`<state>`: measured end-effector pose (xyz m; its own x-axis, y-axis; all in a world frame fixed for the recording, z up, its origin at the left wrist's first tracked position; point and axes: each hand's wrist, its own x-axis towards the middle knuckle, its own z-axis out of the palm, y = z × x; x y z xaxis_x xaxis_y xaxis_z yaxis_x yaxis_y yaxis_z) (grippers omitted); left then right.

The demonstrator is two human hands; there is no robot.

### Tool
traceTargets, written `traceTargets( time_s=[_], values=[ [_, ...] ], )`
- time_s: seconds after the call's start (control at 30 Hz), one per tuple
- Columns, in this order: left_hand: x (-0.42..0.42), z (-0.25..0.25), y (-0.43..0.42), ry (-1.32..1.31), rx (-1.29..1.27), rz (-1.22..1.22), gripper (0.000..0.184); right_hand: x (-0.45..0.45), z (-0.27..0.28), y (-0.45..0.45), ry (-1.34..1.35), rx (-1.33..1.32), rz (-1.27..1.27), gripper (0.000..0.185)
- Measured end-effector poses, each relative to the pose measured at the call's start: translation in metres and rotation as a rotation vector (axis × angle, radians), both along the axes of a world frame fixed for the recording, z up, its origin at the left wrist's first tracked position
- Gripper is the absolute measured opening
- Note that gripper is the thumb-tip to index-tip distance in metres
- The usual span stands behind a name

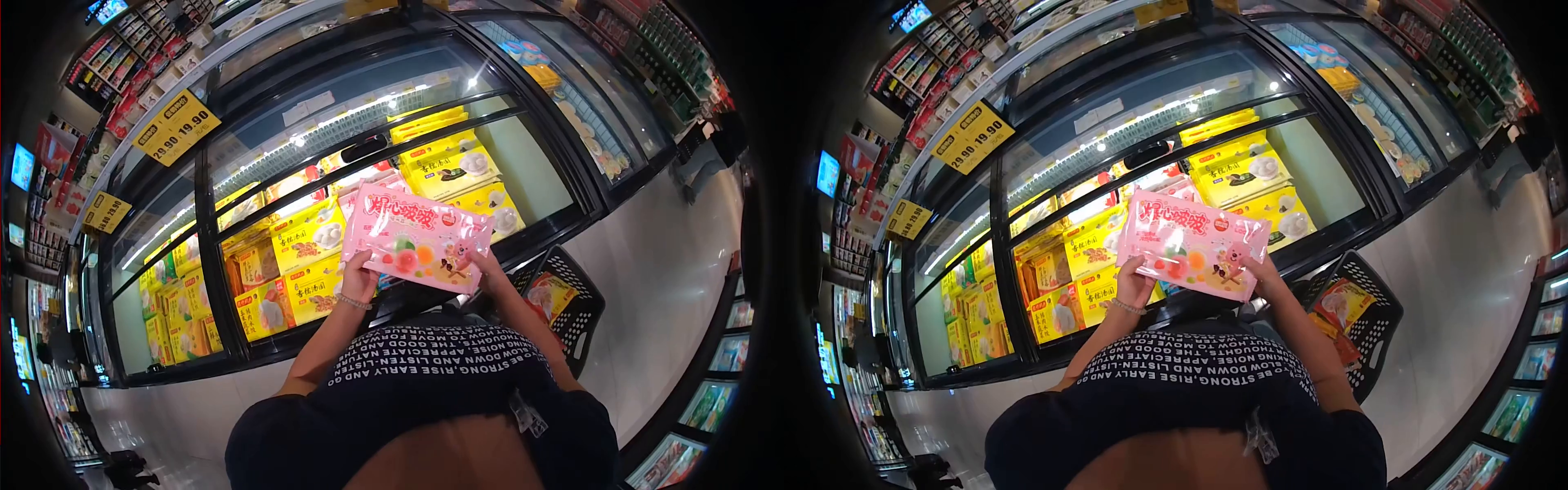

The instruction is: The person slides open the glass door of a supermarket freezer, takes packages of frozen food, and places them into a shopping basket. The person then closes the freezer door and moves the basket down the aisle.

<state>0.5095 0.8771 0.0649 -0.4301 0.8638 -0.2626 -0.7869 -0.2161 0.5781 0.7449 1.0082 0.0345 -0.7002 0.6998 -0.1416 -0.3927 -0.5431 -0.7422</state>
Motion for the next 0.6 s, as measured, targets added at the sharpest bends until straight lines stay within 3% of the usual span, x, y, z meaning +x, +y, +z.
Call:
traceTargets(
  time_s=[0.27,0.37,0.47,0.6],
  values=[
    [0.024,0.022,0.01,0.34,0.05,-0.09,0.048,0.027,-0.013,0.0,0.089,-0.121,-0.018,0.047],
    [0.032,0.031,0.012,0.379,0.03,-0.156,0.049,0.043,0.004,-0.008,0.138,-0.233,0.026,0.045],
    [0.05,0.046,0.014,0.259,0.083,-0.295,0.05,0.066,0.021,-0.024,0.155,-0.3,-0.117,0.044],
    [0.079,0.042,0.025,0.334,0.165,-0.541,0.054,0.13,0.005,-0.045,0.214,-0.398,-0.234,0.044]
  ],
)
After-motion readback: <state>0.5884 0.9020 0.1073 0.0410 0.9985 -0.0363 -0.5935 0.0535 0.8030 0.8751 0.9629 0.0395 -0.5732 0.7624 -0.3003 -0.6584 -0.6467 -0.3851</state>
